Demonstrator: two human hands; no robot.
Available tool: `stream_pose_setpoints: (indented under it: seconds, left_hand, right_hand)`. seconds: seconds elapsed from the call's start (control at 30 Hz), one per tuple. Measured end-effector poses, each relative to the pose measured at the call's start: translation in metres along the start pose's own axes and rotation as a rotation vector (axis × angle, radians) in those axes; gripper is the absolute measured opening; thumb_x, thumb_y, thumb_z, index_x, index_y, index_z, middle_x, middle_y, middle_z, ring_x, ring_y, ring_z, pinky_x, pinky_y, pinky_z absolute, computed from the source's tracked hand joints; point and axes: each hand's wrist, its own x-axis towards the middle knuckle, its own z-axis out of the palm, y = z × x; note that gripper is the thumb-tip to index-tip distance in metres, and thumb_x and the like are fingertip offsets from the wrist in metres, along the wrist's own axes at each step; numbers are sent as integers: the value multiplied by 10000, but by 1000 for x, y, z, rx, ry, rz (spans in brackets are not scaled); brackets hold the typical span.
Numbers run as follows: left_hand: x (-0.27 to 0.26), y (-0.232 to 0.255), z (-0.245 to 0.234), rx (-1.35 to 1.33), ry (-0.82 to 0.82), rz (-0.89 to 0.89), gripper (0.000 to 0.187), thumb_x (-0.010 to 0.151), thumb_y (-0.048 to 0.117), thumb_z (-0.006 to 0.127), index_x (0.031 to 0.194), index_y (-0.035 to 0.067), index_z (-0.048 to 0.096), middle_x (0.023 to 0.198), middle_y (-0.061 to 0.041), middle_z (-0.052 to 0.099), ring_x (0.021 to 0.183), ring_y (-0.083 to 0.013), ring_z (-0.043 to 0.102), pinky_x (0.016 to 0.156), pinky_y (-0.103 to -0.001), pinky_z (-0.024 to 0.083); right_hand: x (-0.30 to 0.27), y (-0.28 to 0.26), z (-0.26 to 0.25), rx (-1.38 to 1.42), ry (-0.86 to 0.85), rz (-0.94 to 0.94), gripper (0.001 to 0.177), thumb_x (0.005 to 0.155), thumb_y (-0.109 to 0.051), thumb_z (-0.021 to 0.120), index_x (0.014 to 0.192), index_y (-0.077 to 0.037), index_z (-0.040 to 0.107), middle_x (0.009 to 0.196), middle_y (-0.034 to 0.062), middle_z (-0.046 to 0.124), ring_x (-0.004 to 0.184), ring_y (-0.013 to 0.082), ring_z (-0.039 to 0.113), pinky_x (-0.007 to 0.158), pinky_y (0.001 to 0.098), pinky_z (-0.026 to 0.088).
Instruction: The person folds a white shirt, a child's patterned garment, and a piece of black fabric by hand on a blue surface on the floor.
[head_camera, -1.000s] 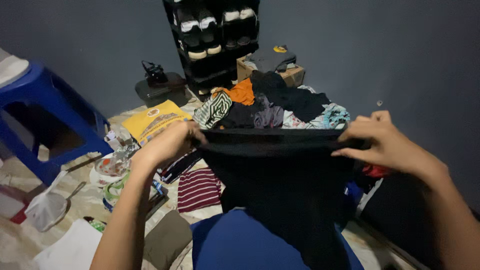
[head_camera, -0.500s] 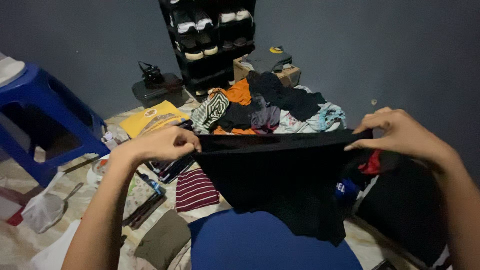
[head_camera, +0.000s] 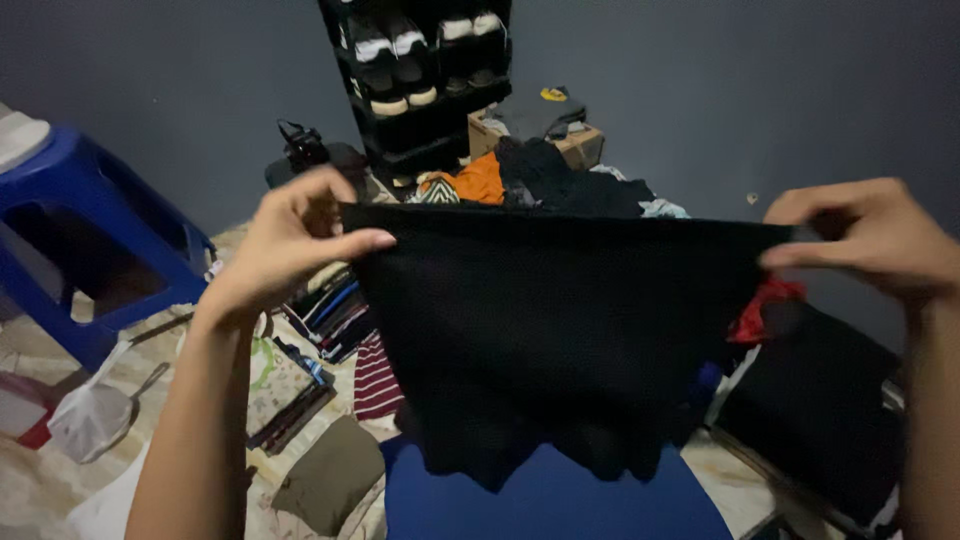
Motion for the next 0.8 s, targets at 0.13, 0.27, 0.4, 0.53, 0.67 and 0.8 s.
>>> stream_pose_setpoints:
  seconds: [0.13,0.27,0.4,0.53,0.67,0.8]
  left_hand:
    - [7,3,7,-177,57,-12,389,774,93,833,1136,132,697,925,27,719,764,-59,649,620,-187,516]
    - [19,-24,15,141,127,-130,232,809,125,802,1029,84,740,893,49,740,768,-36,655,648,-176,521]
    - [31,-46,13,42,316,-174,149,905,129,827,968,67,707,804,39,636,676,-57,514,535,-215,366]
    - [36,-37,7,-169,390,39,177,927,76,806,930,103,631,847,64,655,738,-19,583,581,-188,417]
    - [-30,-39,-2,-279,120,196,242,800,-53,736,888,121,592,828,-9,692,719,-87,653,566,-210,461]
    - [-116,-80,22,-112,-426,-61,269,626,23,917,828,5,741,814,-112,756,743,-183,716,659,-294,575]
  right_hand:
    - [6,-10,12,19,116,58,178,755,-161,842,874,-51,766,1020,70,767,879,205,755,722,377,647]
    - [29,-38,45,-280,172,414,179,736,-89,857,893,-40,786,879,134,775,839,251,746,784,400,608]
    - [46,-48,58,-305,231,239,158,852,-96,802,983,-37,736,1002,135,761,945,222,759,862,368,594]
    - [40,-55,52,-239,397,-62,172,902,-44,765,1069,-25,727,1282,114,694,1091,235,722,904,362,580]
    - [-6,-37,41,-30,290,4,404,824,-8,697,1219,-69,644,1154,101,699,1031,218,717,881,379,577]
    - [-61,14,54,79,-288,349,193,673,-88,810,863,-88,777,870,114,795,849,245,786,758,411,636]
